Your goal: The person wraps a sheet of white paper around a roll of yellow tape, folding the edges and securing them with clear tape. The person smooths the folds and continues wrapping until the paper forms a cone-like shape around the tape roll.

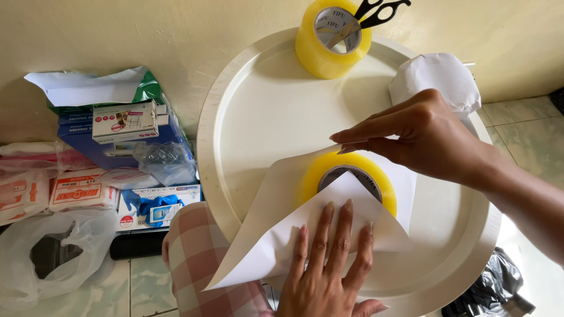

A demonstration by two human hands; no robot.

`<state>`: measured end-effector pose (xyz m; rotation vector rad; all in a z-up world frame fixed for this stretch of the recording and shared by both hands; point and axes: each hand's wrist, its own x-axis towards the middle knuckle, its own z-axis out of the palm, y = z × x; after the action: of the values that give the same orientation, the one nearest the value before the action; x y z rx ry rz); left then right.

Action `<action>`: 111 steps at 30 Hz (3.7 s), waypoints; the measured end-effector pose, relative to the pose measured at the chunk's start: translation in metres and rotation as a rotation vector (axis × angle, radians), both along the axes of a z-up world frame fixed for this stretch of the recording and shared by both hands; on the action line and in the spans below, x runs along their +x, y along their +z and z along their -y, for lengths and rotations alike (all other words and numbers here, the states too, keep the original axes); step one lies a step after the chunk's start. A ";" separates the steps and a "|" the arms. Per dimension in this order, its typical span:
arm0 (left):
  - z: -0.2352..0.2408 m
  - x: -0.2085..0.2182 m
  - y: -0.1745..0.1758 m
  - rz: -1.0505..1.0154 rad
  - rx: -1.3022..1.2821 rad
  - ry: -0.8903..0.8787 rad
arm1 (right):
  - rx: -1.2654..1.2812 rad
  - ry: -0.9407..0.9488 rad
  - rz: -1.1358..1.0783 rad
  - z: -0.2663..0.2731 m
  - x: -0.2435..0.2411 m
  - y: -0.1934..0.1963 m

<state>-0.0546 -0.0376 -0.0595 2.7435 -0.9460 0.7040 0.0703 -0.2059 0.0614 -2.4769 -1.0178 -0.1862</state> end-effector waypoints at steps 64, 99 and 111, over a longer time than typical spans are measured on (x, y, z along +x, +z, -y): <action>0.033 0.016 0.010 -0.001 -0.063 0.029 | 0.382 -0.119 -0.078 0.046 -0.110 -0.090; 0.011 0.037 0.005 -0.034 0.162 -0.263 | -0.080 -0.079 0.182 0.081 -0.063 -0.054; 0.039 0.007 0.000 -0.078 -0.032 0.093 | 0.223 -0.109 0.216 0.045 -0.068 -0.054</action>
<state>-0.0476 -0.0764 -0.0597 2.7794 -0.7884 0.6164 0.0027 -0.2512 0.0078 -2.3441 -0.8913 -0.5802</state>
